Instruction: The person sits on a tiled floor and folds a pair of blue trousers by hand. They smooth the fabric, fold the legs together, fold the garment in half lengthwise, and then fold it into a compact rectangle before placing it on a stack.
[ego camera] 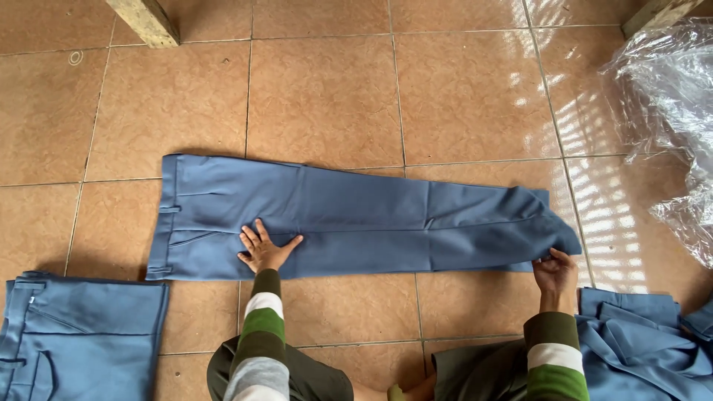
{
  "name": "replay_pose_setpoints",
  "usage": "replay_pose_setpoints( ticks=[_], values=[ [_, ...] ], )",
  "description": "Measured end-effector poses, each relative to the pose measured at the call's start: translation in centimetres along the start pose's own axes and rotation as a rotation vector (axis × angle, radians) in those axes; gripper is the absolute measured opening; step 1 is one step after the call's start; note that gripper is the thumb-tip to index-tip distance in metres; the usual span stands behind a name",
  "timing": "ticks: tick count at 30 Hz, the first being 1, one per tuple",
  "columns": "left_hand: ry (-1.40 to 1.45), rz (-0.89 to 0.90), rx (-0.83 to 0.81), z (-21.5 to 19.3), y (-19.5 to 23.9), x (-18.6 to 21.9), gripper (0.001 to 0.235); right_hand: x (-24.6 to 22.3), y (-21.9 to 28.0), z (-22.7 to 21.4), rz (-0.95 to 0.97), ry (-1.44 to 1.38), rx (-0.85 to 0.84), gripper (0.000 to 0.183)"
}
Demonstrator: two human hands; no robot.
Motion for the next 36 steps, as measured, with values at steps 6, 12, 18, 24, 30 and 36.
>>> replay_pose_setpoints(
  ticks=[6,12,18,24,30,36],
  values=[
    [0.041,-0.088,0.020,-1.5,-1.8,-2.6,0.139,0.3,5.8,4.3,-0.049,0.447,0.099,0.057],
    [-0.027,0.156,0.477,1.3,0.8,3.0,0.121,3.1,-3.0,-2.4,-0.286,1.239,0.054,0.044],
    [0.174,0.471,0.306,10.1,10.8,10.7,0.111,-0.2,-1.0,5.4,-0.167,1.465,-0.023,0.095],
    [0.004,0.455,0.101,13.8,11.7,10.9,0.120,-3.8,8.0,18.4,0.078,1.419,-0.195,0.072],
    [-0.012,0.432,0.044,13.4,11.8,11.1,0.121,-4.6,16.5,27.3,0.087,1.134,-0.251,0.081],
    [-0.039,0.444,0.070,14.0,11.4,10.9,0.123,0.4,-11.2,6.8,-0.358,1.648,-0.081,0.050]
  ],
)
Point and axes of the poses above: each hand's wrist, its own y-axis away from the middle knuckle, its own z-axis out of the palm, x = y × z, the point moved 3 cm from there along -y, towards the middle knuckle, and after that the axes turned 5 degrees about -z, right-handed, at the moved point
